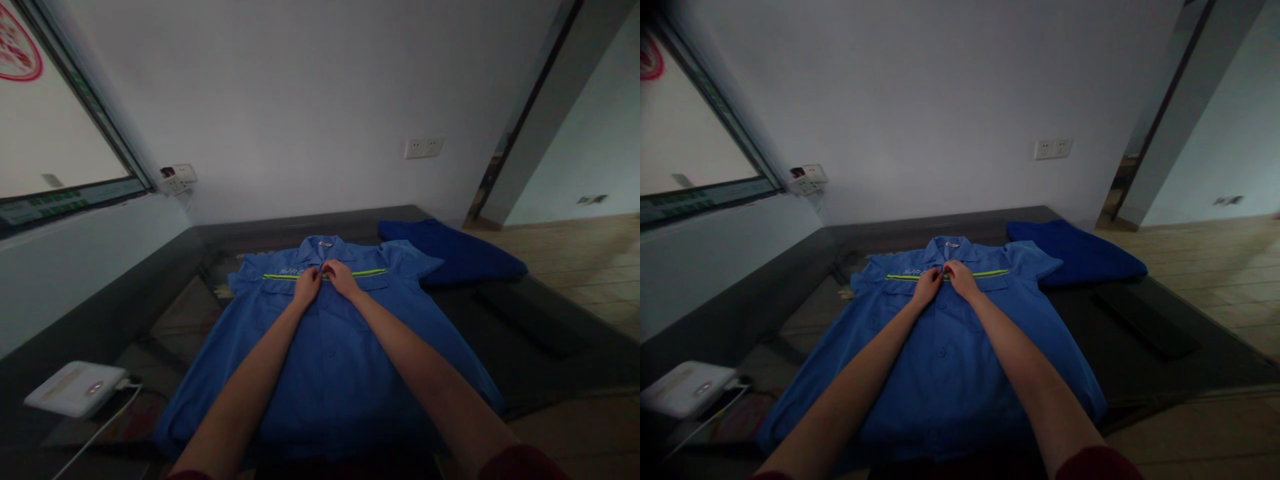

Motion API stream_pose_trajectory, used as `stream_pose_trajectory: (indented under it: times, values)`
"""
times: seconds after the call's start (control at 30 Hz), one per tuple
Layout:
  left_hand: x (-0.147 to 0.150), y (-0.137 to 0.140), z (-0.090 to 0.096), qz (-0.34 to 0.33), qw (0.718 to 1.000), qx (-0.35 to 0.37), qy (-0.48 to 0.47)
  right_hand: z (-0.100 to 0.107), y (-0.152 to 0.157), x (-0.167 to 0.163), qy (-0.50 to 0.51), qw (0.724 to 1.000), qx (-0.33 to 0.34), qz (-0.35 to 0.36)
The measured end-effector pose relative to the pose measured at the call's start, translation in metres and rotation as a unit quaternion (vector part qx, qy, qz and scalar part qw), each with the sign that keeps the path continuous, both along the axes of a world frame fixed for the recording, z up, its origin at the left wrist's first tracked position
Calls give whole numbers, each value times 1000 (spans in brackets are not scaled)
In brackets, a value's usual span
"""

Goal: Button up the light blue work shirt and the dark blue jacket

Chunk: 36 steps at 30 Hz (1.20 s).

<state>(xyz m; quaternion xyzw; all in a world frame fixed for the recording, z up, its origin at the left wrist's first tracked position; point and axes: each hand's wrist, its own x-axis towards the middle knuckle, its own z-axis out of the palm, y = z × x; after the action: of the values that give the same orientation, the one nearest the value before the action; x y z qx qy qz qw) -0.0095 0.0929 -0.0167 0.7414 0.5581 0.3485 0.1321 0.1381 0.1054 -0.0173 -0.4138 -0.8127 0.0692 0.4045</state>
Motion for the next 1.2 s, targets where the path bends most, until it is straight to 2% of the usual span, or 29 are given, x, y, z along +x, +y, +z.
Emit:
stream_pose_trajectory:
  times: [0.4, 0.67, 1.2]
  values:
    - [0, 2, -2, 6, 1000, 2, 20, 3, -8, -6, -29, 999, 17, 13]
    - [-1, 2, 0, -12, 1000, -3, 26, -3, -1, -5, 21, 1000, 2, 8]
    - [-3, 4, -3, 1, 1000, 11, -11, 4, -5, -5, 11, 1000, 9, 12]
